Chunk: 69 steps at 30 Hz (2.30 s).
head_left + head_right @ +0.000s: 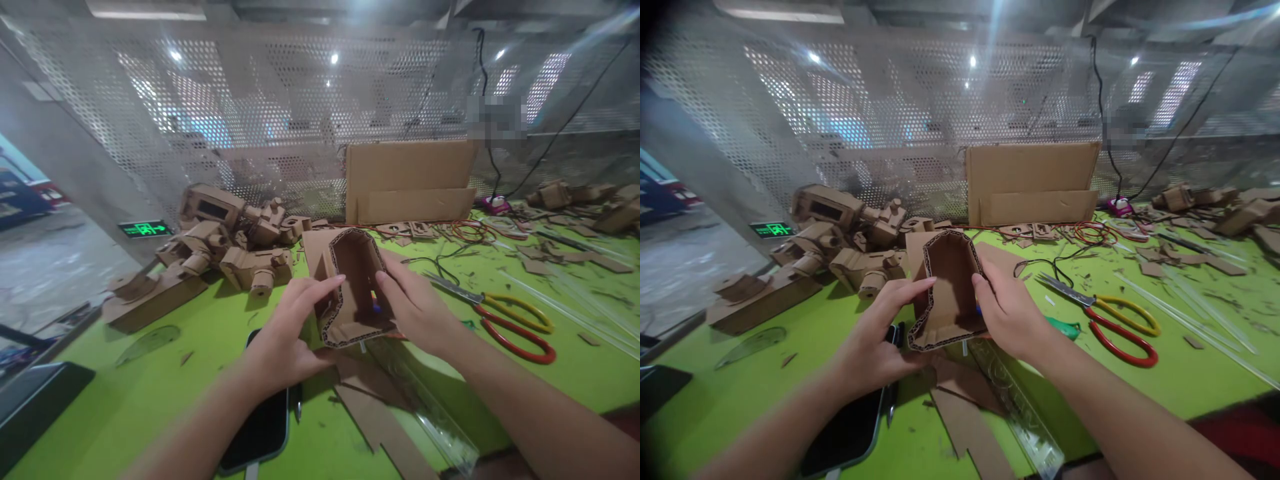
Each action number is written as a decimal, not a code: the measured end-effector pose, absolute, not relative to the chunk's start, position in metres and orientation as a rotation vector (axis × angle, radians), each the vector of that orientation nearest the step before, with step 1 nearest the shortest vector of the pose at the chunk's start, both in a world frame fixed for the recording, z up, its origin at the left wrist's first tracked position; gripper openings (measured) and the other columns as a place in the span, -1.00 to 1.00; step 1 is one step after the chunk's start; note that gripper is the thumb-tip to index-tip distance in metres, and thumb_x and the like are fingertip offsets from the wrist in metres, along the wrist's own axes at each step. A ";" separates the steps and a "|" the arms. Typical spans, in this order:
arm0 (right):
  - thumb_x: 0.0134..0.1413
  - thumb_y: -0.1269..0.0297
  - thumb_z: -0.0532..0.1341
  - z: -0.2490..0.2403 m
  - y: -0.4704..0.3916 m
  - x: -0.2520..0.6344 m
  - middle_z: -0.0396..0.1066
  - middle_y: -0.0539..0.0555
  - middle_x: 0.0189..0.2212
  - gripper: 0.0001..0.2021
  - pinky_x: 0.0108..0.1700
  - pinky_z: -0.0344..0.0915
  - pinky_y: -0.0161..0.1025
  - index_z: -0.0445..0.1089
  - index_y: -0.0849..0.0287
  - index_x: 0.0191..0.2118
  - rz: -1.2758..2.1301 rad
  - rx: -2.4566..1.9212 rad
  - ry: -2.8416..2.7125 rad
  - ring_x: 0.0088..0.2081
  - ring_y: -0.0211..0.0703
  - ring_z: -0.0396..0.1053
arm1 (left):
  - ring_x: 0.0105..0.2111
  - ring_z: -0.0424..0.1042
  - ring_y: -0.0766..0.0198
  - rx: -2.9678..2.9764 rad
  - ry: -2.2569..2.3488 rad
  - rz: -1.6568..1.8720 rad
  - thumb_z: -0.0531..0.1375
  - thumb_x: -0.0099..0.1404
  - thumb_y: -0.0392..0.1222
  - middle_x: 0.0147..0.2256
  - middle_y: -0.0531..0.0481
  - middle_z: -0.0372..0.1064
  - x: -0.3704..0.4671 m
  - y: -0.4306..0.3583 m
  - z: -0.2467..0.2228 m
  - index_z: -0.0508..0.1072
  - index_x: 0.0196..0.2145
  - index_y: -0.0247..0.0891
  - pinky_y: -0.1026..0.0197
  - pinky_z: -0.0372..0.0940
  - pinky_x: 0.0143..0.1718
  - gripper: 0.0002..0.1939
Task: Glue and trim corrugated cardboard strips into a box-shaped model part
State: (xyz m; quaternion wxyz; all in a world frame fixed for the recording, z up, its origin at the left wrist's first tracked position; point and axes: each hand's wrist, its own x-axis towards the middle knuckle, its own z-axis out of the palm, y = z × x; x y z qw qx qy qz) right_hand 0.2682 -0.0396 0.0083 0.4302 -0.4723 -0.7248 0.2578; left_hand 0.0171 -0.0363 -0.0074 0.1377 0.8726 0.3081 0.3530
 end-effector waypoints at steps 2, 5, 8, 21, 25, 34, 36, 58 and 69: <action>0.47 0.26 0.04 0.007 -0.039 0.269 0.29 0.12 0.41 -0.44 0.37 0.28 0.18 0.12 -0.02 0.50 0.678 -1.171 -1.787 0.36 0.13 0.32 | 0.02 0.38 0.04 2.532 0.870 1.015 0.49 0.22 -0.14 0.05 -0.10 0.31 0.017 -0.036 -0.007 0.10 0.43 0.07 0.02 0.43 0.04 -0.03; 0.41 0.31 0.11 0.006 -0.037 0.272 0.16 0.09 0.48 -0.33 0.36 0.33 0.17 -0.01 -0.14 0.54 0.779 -1.138 -1.743 0.43 0.11 0.22 | 0.01 0.40 0.04 2.516 0.827 1.002 0.50 0.21 -0.11 0.07 -0.11 0.32 0.016 -0.035 -0.007 0.12 0.41 0.08 0.01 0.43 0.03 -0.05; 0.38 0.24 0.19 0.008 -0.033 0.277 0.31 0.12 0.39 -0.44 0.18 0.51 0.09 0.17 -0.15 0.43 0.860 -1.159 -1.700 0.25 0.08 0.46 | 0.05 0.41 0.01 2.491 0.807 0.968 0.52 0.17 -0.10 0.10 -0.12 0.33 0.017 -0.035 -0.007 0.13 0.39 0.10 0.00 0.44 0.04 -0.03; 0.47 0.34 0.03 0.021 -0.029 0.290 0.64 0.07 0.00 -0.64 0.11 0.48 -0.07 0.50 0.04 0.16 0.200 -1.193 -1.994 0.00 -0.01 0.60 | 0.11 0.41 0.02 2.468 0.732 0.782 0.53 0.13 -0.12 0.15 -0.10 0.33 0.018 -0.038 -0.005 0.16 0.37 0.09 0.01 0.45 0.10 -0.04; 0.48 0.27 0.08 0.020 -0.029 0.290 0.66 0.09 -0.01 -0.69 0.02 0.50 -0.08 0.53 0.06 0.11 0.105 -1.212 -2.051 -0.05 0.03 0.62 | 0.11 0.42 0.04 2.448 0.758 0.709 0.52 0.15 -0.17 0.16 -0.11 0.30 0.017 -0.039 -0.004 0.15 0.38 0.11 0.02 0.46 0.11 -0.03; 0.52 0.20 0.01 0.019 -0.028 0.291 0.60 0.04 0.14 -0.59 0.08 0.51 0.07 0.50 -0.04 0.26 0.080 -1.263 -2.121 0.08 0.15 0.59 | 0.44 0.12 -0.23 2.527 0.769 0.809 0.55 0.10 -0.08 0.46 -0.23 -0.06 0.017 -0.039 -0.006 0.21 0.39 0.10 -0.26 0.22 0.39 0.00; 0.51 0.20 0.03 0.017 -0.027 0.292 0.62 0.07 0.11 -0.60 0.06 0.52 0.09 0.52 0.00 0.23 0.080 -1.278 -2.108 0.05 0.17 0.61 | 0.48 0.03 -0.25 2.531 0.792 0.789 0.55 0.10 -0.08 0.52 -0.22 -0.14 0.016 -0.039 -0.008 0.19 0.40 0.09 -0.31 0.16 0.41 0.00; 0.45 0.34 0.08 0.013 -0.023 0.291 0.57 0.03 0.14 -0.62 0.22 0.40 0.04 0.54 -0.08 0.18 0.436 -1.149 -1.944 0.16 0.03 0.50 | 0.50 0.00 -0.21 2.538 0.789 0.697 0.51 0.15 0.02 0.57 -0.16 -0.29 0.013 -0.039 -0.008 0.10 0.44 0.12 -0.26 0.17 0.41 0.03; 0.41 0.32 0.13 0.007 -0.017 0.289 0.52 -0.02 0.20 -0.64 0.37 0.24 0.16 0.59 -0.17 0.11 0.728 -1.114 -1.771 0.26 0.04 0.40 | 0.49 0.05 -0.20 2.505 0.771 0.791 0.54 0.11 -0.01 0.56 -0.16 -0.19 0.014 -0.039 -0.011 0.15 0.40 0.11 -0.26 0.18 0.40 0.02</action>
